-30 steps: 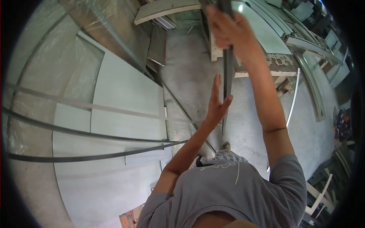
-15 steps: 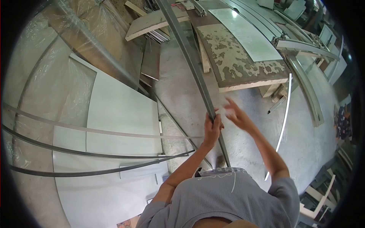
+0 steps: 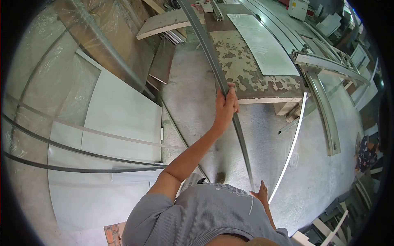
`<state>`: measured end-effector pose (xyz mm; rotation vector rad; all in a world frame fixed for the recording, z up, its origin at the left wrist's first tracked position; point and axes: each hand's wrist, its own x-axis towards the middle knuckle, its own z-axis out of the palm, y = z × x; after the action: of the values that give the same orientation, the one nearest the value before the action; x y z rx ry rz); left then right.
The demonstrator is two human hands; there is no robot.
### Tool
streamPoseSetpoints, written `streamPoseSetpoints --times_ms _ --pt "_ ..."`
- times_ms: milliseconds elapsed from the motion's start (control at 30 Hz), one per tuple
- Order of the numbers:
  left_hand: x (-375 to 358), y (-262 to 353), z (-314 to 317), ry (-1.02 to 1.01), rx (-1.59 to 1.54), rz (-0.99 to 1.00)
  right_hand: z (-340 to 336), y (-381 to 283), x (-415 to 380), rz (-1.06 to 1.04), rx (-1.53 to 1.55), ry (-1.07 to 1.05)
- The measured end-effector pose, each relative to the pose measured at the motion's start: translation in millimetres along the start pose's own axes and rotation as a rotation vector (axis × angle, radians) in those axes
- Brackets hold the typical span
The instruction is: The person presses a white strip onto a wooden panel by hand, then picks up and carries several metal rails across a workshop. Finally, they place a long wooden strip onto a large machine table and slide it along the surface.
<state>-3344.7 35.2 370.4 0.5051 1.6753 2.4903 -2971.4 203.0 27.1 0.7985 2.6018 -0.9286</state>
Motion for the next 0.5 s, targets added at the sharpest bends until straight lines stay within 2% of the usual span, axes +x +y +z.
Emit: streamPoseSetpoints --times_ms 133,200,233,300,333,367,467,500 --pt "-15.0 -3.8 17.9 -0.070 -0.056 0.010 -6.1 -17.9 3.9 -0.129 -0.051 0.143" --pt "-18.6 -4.8 18.4 -0.075 -0.076 -0.002 -23.6 -51.5 4.1 -0.325 0.052 0.311" --pt "-19.5 -6.5 16.4 -0.052 -0.067 -0.037 -26.9 -62.6 4.1 -0.326 0.049 0.311" --pt "-21.7 -13.1 12.6 -0.026 -0.071 -0.068 -35.3 -81.9 4.4 -0.309 0.250 0.219" --pt "-23.9 -19.2 10.6 -0.004 -0.072 -0.106 -40.0 -94.0 4.2 -0.344 0.230 0.285" --pt "-25.0 -25.6 6.3 0.020 -0.073 -0.144 -43.6 -103.3 2.3 -0.219 0.402 0.187" --pt "-21.7 -48.2 -8.5 0.042 -0.071 -0.168 -29.7 -95.5 8.3 -0.221 0.329 0.088" --pt "-16.9 -55.0 -12.7 0.052 -0.078 -0.165 -29.4 -103.5 0.9 -0.213 0.338 0.196"
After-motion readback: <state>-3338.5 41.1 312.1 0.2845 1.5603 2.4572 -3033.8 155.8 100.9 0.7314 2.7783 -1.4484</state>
